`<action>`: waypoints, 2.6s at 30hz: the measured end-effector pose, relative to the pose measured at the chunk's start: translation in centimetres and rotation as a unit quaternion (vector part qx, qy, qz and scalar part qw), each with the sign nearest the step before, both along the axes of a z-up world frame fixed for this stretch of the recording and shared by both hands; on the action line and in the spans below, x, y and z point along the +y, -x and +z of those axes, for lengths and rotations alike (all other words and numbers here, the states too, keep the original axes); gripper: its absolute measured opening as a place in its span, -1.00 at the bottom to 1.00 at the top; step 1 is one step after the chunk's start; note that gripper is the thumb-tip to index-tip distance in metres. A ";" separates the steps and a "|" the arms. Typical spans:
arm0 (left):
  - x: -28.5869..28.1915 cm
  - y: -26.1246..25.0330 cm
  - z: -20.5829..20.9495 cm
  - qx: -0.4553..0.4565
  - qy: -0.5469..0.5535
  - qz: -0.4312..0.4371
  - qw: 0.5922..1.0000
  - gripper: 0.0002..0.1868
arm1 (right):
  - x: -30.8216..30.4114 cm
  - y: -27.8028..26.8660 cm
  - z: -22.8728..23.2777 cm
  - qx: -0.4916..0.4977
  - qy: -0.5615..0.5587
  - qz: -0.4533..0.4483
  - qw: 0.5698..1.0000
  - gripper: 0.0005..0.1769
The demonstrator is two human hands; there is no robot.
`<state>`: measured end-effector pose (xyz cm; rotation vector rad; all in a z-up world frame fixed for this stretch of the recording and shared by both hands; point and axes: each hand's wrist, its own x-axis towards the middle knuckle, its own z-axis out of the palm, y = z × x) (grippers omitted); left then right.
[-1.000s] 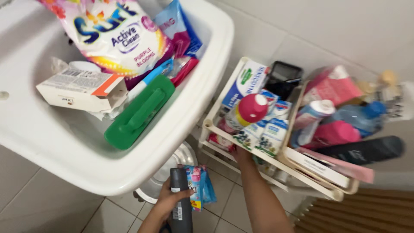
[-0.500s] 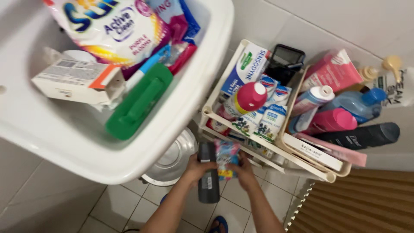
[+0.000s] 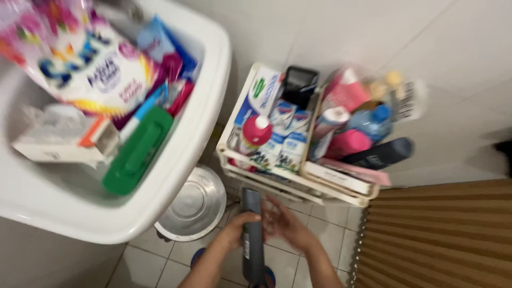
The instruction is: The person unpacks various household and personal care items from a cardboard box and places them onto a multi-tiered plastic rack in the bathroom. Items handled include bottles, tubes, and packets of cleaning and hygiene products.
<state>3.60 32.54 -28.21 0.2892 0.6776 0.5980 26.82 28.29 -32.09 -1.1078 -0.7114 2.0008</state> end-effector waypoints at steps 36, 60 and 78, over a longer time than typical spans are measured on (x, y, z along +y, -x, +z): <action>7.7 -30.0 13.8 0.474 -0.781 -0.274 0.299 -0.60 | 3.1 -19.9 30.5 -0.475 -0.208 -0.333 0.787 -0.40; 12.5 -18.9 16.7 0.552 -0.682 -0.155 0.454 -0.81 | 7.1 -13.6 17.3 -0.567 -0.096 -0.267 0.773 -0.32; 1.2 -20.7 30.7 0.346 -0.734 -0.007 0.584 -0.53 | -4.5 -13.8 29.6 -0.382 -0.241 -0.630 0.632 -0.28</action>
